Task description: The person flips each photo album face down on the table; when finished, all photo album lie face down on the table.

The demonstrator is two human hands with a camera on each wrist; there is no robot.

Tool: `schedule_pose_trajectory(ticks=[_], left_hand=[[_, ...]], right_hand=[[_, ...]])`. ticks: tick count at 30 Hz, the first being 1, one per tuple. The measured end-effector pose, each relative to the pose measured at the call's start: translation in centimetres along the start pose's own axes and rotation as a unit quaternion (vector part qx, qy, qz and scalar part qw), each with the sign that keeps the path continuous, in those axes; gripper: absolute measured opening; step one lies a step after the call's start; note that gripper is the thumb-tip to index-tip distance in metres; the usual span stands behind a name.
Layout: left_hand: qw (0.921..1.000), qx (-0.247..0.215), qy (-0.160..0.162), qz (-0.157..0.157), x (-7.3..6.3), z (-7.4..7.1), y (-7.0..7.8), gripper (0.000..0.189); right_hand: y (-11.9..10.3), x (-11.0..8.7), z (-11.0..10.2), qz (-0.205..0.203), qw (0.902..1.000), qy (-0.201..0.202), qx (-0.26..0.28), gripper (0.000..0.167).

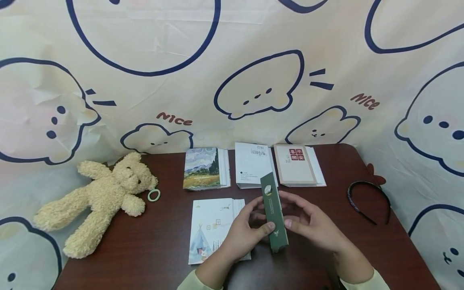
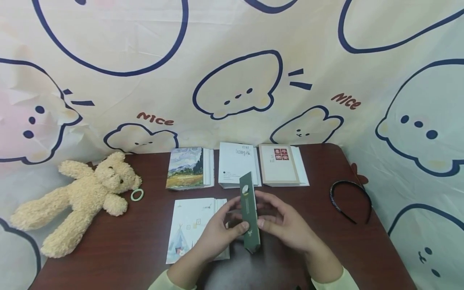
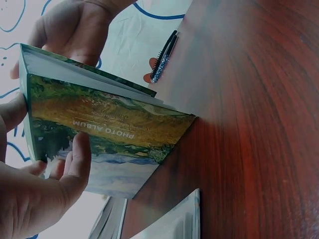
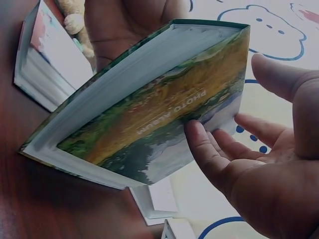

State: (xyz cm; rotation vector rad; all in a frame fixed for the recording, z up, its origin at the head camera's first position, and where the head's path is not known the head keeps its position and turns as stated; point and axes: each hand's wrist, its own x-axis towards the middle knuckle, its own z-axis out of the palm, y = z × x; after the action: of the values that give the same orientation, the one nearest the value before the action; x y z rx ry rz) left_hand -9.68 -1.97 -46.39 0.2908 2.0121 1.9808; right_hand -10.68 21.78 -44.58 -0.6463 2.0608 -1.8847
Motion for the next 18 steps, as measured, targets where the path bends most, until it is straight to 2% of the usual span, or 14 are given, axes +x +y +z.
schedule_pose_trajectory(ticks=[10, 18], left_hand=[[0.9995, 0.029, 0.002, 0.01, 0.13, 0.57, -0.26, 0.073], [0.9993, 0.036, -0.001, 0.01, 0.27, 0.85, -0.77, 0.072]], right_hand=[[-0.59, -0.04, -0.32, -0.02, 0.9998, -0.001, 0.003, 0.065], [-0.7, -0.44, -0.75, -0.013, 0.9999, -0.001, -0.004, 0.062]])
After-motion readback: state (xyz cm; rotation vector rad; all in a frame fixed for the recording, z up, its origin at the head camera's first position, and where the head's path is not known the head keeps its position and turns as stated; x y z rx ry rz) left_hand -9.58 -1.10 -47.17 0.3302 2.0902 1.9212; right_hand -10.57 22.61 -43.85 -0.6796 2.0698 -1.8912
